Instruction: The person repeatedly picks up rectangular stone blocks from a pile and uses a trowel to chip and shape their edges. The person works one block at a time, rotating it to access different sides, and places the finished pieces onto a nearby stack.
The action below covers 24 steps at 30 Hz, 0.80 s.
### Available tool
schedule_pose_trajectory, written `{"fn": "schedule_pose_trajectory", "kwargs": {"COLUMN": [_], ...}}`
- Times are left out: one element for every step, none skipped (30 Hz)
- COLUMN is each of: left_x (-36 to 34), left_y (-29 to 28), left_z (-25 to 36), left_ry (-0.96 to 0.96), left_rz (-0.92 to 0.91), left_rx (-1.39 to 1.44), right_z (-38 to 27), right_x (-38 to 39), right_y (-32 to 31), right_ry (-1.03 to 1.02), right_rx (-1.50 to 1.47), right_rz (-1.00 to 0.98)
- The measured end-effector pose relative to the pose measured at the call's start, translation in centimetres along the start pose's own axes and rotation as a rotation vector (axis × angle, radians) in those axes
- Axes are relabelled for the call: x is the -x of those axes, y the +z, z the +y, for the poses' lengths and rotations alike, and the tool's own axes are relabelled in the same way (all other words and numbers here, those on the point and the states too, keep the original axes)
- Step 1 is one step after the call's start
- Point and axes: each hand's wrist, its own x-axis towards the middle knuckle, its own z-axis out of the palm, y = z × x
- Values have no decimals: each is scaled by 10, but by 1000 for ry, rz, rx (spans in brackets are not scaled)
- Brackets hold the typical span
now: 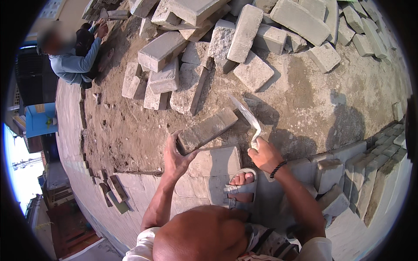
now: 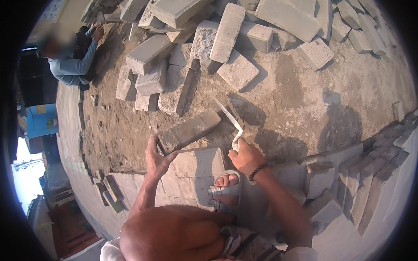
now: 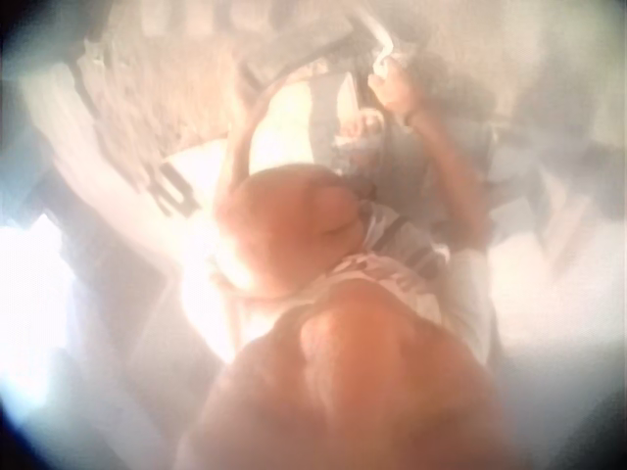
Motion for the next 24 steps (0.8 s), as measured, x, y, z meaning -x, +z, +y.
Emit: {"fn": "schedule_pose_trajectory", "kwargs": {"left_x": [5, 14, 25, 38, 52, 66, 79, 88, 87, 81, 74, 65, 54, 49, 49, 46, 40, 33, 22, 6, -11, -26, -42, -52], "left_y": [-3, -3, 0, 3, 9, 14, 20, 25, 27, 28, 27, 22, 13, 8, 5, 3, 1, 0, 0, 2, 6, 11, 19, 23], "left_z": [0, -4, -10, -16, -20, -20, -22, -24, -21, -15, -9, -2, 7, 12, 10, 9, 9, 9, 15, 24, 35, 45, 54, 62], "left_ry": [-71, -72, -71, -72, -100, -136, -148, -162, -122, -78, -34, -45, -54, -64, -51, -17, 18, 49, -15, -78, -136, -105, -70, -43], "left_rz": [-4, 13, 33, 50, 62, 50, 74, 99, 123, 150, 177, 74, -22, -120, -127, -144, -164, -183, -277, -373, -471, -496, -524, -549], "left_rx": [-53, -53, -52, -52, -20, -11, 13, 37, 31, 23, 16, -51, -118, -186, -204, -212, -221, -227, -277, -327, -371, -430, -485, -548], "right_z": [-5, -8, -10, -10, -9, -7, -8, -10, -10, -10, -9, -8, -10, -11, -13, -9, -1, 3, 3, 2, 2, 2, 2, 1], "right_x": [6, 12, 17, 22, 26, 31, 36, 41, 44, 43, 42, 40, 39, 37, 35, 33, 30, 28, 29, 30, 31, 32, 32, 34], "right_y": [-4, -6, -10, -11, -11, -12, -12, -12, -11, -8, -6, -3, -3, -2, -2, 3, 10, 14, 12, 9, 5, 3, 2, 1], "right_ry": [-7, -15, -25, -14, -3, 10, 5, 0, -3, -31, -60, -88, -66, -43, -22, -35, -46, -57, -61, -64, -62, -63, -59, -61], "right_rx": [-29, -57, -84, -105, -125, -144, -155, -165, -175, -168, -161, -158, -150, -143, -134, -98, -63, -25, -54, -84, -111, -123, -133, -148], "right_rz": [-5, -10, -12, -29, -46, -66, -86, -106, -125, -131, -137, -141, -163, -184, -202, -189, -175, -165, -163, -159, -151, -154, -153, -160]}}
